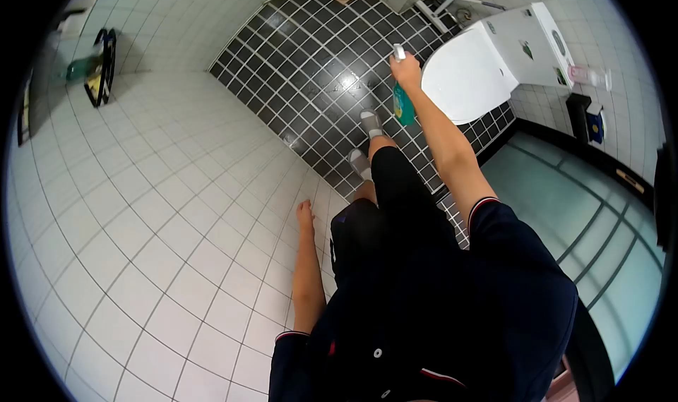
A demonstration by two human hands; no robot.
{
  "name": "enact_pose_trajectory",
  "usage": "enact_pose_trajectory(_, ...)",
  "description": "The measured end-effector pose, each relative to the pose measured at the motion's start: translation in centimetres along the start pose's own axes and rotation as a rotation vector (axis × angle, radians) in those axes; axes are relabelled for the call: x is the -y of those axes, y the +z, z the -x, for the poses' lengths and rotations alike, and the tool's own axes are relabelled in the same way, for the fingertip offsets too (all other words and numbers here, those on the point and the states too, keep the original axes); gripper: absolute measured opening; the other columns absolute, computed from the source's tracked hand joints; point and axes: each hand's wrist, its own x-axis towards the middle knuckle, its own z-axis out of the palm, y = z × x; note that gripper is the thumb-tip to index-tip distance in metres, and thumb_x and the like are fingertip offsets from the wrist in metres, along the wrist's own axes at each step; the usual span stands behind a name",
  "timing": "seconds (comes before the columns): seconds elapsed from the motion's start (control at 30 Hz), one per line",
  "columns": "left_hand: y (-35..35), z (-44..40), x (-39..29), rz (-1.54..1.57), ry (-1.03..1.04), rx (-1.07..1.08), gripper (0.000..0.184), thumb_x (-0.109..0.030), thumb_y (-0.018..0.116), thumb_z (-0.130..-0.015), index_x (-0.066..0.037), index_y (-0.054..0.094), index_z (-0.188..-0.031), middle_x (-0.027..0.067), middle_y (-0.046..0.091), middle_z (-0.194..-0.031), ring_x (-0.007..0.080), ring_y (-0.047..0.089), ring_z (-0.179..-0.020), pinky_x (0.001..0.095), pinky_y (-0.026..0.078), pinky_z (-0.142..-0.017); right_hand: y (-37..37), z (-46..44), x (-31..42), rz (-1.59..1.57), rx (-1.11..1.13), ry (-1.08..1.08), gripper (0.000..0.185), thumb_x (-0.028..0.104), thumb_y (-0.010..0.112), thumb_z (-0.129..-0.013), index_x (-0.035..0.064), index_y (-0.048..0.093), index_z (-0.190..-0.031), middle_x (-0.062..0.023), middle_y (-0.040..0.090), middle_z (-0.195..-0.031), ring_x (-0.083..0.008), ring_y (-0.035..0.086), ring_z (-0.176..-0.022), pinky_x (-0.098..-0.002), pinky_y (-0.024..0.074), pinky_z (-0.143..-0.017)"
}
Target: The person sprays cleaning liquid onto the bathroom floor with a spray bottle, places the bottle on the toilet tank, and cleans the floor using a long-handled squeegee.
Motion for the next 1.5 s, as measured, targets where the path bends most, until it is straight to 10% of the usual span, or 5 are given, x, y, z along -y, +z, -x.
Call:
enact_pose_trajectory(0.5,0.3,-1.2,-2.9,-0.174,0.209,0.149,0.048,-0.042,0.055,-0.085,-0.006,0.057,-0.118,0.0099,0.058,-0.118,0.0248,0.048,-0.11,0.0433,0.043,-0.089,-1.1,4.3,-7.5,0.141,-0.057,-0.093,0.033,0.033,0.062,-0.077,0.0036,0.064,-0.092,-0.0208,0.066,-0.094,-0.0388,0.063,-0.087,-0.0462,0.0508,-0.077)
enact_pose_trajectory(0.87,-0.4,-1.5,-1.3,-0.16,0.19,0.107,0.044,-0.04,0.056,-0.085,-0.006,0.057,-0.115,0.0094,0.058,-0.116,0.0248,0.049,-0.108,0.0453,0.043,-0.087,4.4,15.0,5.0,0.146,0.446,-0.848,0.024,0.022,0.062,-0.073,0.0058,0.063,-0.09,-0.0172,0.065,-0.09,-0.034,0.065,-0.084,-0.045,0.053,-0.071)
enact_pose_trajectory(1.1,-1.6,-2.7,0.2,-0.204,0.147,0.101,0.045,-0.038,0.055,-0.084,-0.007,0.057,-0.115,0.0092,0.057,-0.111,0.0247,0.05,-0.099,0.0451,0.044,-0.084,-1.7,13.1,5.7,-0.257,0.171,-0.145,0.032,0.035,0.062,-0.075,0.0048,0.068,-0.083,-0.0214,0.066,-0.079,-0.0404,0.064,-0.077,-0.0464,0.0513,-0.072)
enact_pose_trajectory(1.2,-1.1,-2.7,-0.7,-0.242,0.155,0.104,0.044,-0.037,0.055,-0.083,-0.007,0.057,-0.115,0.0086,0.058,-0.11,0.0233,0.05,-0.098,0.0435,0.044,-0.082,-4.0,9.1,1.4,-0.227,-0.06,-0.093,0.031,0.035,0.061,-0.075,0.0053,0.069,-0.084,-0.0223,0.066,-0.077,-0.0393,0.065,-0.077,-0.0463,0.0518,-0.07)
enact_pose_trajectory(1.5,3.2,-1.9,-2.5,-0.237,0.269,0.142,0.032,-0.037,0.057,-0.081,-0.007,0.06,-0.094,0.0033,0.057,-0.087,0.0149,0.05,-0.077,0.0345,0.044,-0.064,-15.1,4.8,-7.8,0.026,0.202,-0.14,0.035,0.03,0.059,-0.075,-0.0034,0.066,-0.081,-0.0152,0.066,-0.063,-0.0278,0.067,-0.063,-0.0371,0.054,-0.067)
